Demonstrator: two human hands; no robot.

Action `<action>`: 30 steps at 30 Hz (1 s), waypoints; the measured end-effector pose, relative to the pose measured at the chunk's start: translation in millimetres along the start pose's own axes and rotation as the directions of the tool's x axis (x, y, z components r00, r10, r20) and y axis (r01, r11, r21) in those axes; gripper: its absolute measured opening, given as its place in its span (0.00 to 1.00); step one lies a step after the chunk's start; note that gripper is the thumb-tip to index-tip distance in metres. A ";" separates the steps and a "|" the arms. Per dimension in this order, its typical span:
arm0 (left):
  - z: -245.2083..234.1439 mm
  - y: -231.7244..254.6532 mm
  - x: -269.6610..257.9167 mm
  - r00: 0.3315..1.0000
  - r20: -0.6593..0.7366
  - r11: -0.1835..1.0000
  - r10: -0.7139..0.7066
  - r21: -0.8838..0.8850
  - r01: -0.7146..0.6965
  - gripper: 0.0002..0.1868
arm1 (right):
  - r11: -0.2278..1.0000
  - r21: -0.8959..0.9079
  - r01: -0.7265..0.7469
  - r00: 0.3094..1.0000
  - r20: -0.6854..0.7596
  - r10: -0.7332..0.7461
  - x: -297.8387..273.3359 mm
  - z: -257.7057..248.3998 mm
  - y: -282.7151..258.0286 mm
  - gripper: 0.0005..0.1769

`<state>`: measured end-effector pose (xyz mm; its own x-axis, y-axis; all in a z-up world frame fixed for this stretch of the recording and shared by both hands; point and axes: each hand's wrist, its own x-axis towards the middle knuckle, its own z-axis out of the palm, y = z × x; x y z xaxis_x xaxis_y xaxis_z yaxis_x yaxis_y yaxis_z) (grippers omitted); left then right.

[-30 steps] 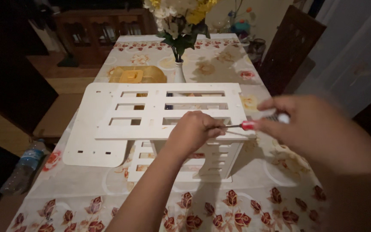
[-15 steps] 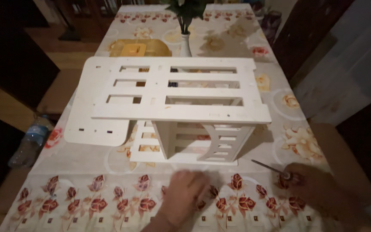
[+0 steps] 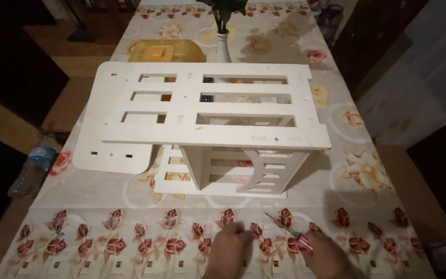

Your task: The person uses a screwdriver to fasten screws into a white plastic shelving unit on a dining table. They repeatedly align and tighten screws at multiple locations, occasionally repositioning the unit to access different sides. The task continues without showing completion.

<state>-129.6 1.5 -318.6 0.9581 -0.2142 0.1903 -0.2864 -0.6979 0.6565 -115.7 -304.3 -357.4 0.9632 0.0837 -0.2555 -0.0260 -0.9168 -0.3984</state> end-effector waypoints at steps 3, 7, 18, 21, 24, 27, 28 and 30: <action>33.8 -27.4 -6.7 0.995 0.010 0.994 0.103 0.032 -0.103 0.05 | 0.994 0.018 -0.109 0.991 0.075 0.107 1.7 -7.3 -8.1 0.21; 77.3 -64.0 6.7 0.988 0.137 0.994 0.069 0.077 -0.080 0.09 | 0.981 0.171 -0.091 0.958 0.283 0.040 22.7 -27.5 -20.5 0.23; -117.1 65.0 70.2 0.971 -0.202 0.971 0.131 -0.170 -0.166 0.07 | 0.889 0.456 -0.049 0.980 -0.150 0.131 11.3 -191.6 -12.0 0.23; -169.8 126.6 101.5 0.950 -0.235 0.940 0.205 -0.225 -0.258 0.08 | 0.867 0.496 0.043 0.911 -0.375 0.170 5.4 -244.1 -14.0 0.23; -191.2 160.9 146.8 0.882 -0.298 0.884 0.366 -0.186 -0.429 0.08 | 0.840 0.514 0.176 0.792 -0.581 0.190 4.4 -290.6 -20.2 0.23; -188.9 174.6 202.7 0.852 -0.235 0.858 0.467 -0.113 -0.502 0.08 | 0.809 0.506 0.299 0.662 -0.720 0.206 1.2 -321.5 -26.2 0.23; -185.3 176.0 220.1 0.847 -0.199 0.855 0.492 -0.070 -0.513 0.08 | 0.791 0.510 0.338 0.635 -0.744 0.208 1.1 -326.4 -29.2 0.23; -176.6 173.3 245.4 0.859 -0.173 0.871 0.481 -0.016 -0.491 0.09 | 0.732 0.525 0.435 0.594 -0.778 0.205 1.7 -328.7 -37.3 0.23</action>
<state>57.3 -51.4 -29.2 0.6870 -0.4013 0.6058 -0.7196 -0.4916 0.4904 -25.1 -398.3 -53.4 0.7747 -0.4421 0.4520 0.2592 -0.4300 -0.8648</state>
